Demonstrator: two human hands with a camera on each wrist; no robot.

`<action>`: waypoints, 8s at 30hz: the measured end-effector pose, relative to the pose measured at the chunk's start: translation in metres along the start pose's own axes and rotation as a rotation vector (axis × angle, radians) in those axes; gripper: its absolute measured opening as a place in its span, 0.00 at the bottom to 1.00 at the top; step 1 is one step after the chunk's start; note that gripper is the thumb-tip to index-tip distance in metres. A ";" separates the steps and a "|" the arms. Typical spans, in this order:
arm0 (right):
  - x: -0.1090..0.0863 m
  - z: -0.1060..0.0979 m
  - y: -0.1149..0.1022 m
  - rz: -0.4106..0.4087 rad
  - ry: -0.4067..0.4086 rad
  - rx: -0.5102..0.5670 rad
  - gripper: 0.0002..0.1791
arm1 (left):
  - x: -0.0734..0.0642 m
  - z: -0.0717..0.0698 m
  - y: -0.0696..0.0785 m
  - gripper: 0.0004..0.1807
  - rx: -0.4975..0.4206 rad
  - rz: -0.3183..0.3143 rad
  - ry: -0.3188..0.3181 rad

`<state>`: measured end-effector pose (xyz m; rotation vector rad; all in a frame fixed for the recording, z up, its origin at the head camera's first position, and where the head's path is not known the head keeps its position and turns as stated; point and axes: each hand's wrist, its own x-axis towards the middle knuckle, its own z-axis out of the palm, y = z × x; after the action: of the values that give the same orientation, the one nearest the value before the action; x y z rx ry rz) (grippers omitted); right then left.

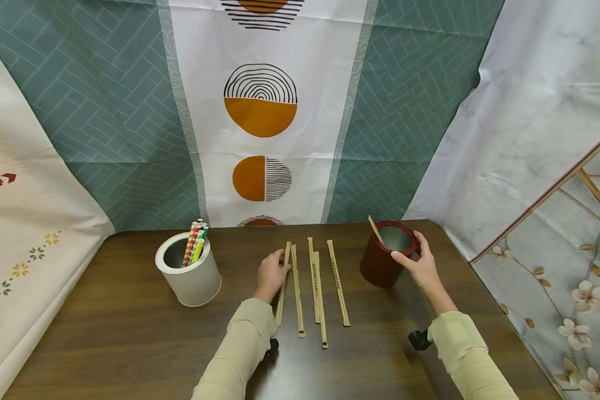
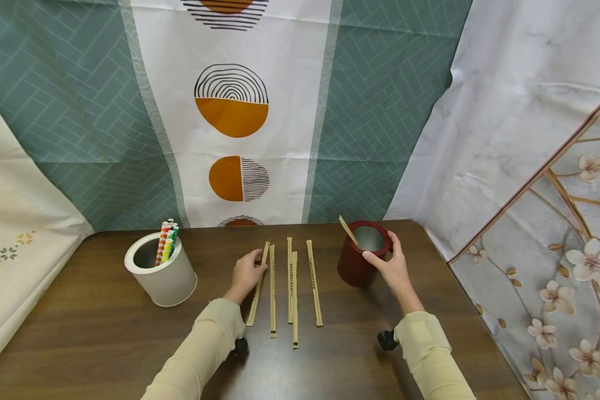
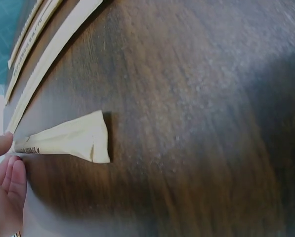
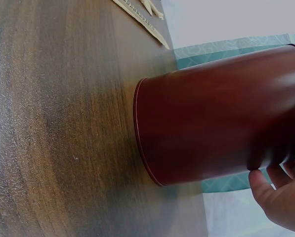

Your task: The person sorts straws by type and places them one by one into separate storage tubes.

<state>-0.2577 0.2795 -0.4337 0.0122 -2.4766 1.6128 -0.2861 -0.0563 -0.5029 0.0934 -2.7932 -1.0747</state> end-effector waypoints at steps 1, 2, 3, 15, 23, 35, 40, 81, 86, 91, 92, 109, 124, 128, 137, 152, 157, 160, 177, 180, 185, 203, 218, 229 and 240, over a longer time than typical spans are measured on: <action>0.000 0.000 0.000 0.000 0.000 0.003 0.44 | 0.000 0.000 0.000 0.23 -0.003 -0.003 0.001; 0.000 0.000 -0.001 0.001 -0.002 0.006 0.44 | 0.000 0.000 -0.001 0.23 -0.006 -0.008 0.000; -0.001 0.000 -0.001 0.002 -0.004 0.008 0.44 | 0.001 0.000 -0.001 0.23 -0.009 -0.013 -0.003; 0.000 0.000 -0.001 -0.001 -0.003 0.025 0.44 | 0.003 -0.008 0.001 0.25 0.049 -0.022 -0.105; -0.001 0.001 -0.001 0.008 -0.009 0.037 0.44 | 0.001 -0.013 -0.001 0.25 0.022 -0.013 -0.185; -0.003 0.000 -0.003 0.015 -0.014 0.031 0.44 | -0.001 -0.013 0.008 0.22 -0.230 0.064 -0.312; -0.002 0.000 -0.001 0.012 -0.010 0.028 0.44 | -0.002 -0.016 0.023 0.21 -0.333 0.098 -0.310; 0.000 0.001 0.003 -0.006 0.013 0.038 0.44 | 0.014 -0.074 0.161 0.09 -0.903 0.066 -0.203; 0.000 0.001 0.003 -0.010 0.010 0.032 0.44 | 0.014 -0.075 0.173 0.08 -0.939 0.079 -0.119; 0.000 0.000 0.003 -0.014 0.013 0.029 0.44 | 0.013 -0.074 0.182 0.07 -0.987 0.066 -0.053; 0.000 0.001 0.003 -0.014 0.014 0.030 0.44 | 0.013 -0.073 0.184 0.08 -1.002 0.063 -0.039; -0.001 0.001 0.003 -0.006 0.006 0.029 0.44 | 0.008 -0.044 0.186 0.08 -0.909 0.002 0.057; -0.001 0.001 0.002 0.001 0.003 0.009 0.43 | 0.000 -0.031 0.187 0.08 -0.654 0.012 0.015; -0.001 0.001 0.001 0.000 0.008 0.014 0.43 | -0.002 -0.025 0.189 0.08 -0.639 0.021 -0.007; -0.001 0.001 0.002 0.004 0.007 0.001 0.43 | -0.007 -0.012 0.184 0.10 -0.609 0.033 -0.086; 0.000 0.001 0.003 -0.017 0.011 0.007 0.44 | 0.001 -0.007 0.142 0.10 -0.567 0.021 -0.098; 0.000 0.001 0.004 -0.021 0.014 0.028 0.44 | 0.002 -0.006 0.121 0.11 -0.511 0.028 -0.070; 0.000 0.001 0.005 -0.020 0.013 0.026 0.44 | 0.002 -0.003 0.107 0.11 -0.490 0.018 -0.053; 0.001 0.001 0.007 -0.024 0.012 0.028 0.44 | -0.002 0.011 0.060 0.13 -0.421 -0.034 0.026; 0.001 0.001 0.007 -0.024 0.011 0.036 0.43 | -0.003 0.013 0.054 0.12 -0.393 -0.044 0.025; 0.001 0.001 0.007 -0.026 0.011 0.048 0.43 | -0.005 0.015 0.046 0.10 -0.343 -0.045 0.025; 0.001 0.001 0.006 -0.015 0.015 0.044 0.44 | -0.014 0.019 0.026 0.15 -0.087 0.009 -0.019; 0.001 0.001 0.007 -0.011 0.017 0.035 0.44 | -0.014 0.023 0.025 0.13 0.119 -0.031 -0.071; 0.000 0.002 0.006 -0.021 0.019 0.046 0.43 | -0.012 0.018 0.026 0.08 0.121 -0.056 -0.052; 0.000 0.002 0.005 -0.019 0.019 0.051 0.43 | -0.012 0.017 0.024 0.06 0.143 -0.046 -0.066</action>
<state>-0.2587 0.2801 -0.4388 0.0275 -2.4137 1.6596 -0.2773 -0.0263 -0.5006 0.1413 -2.9384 -0.9026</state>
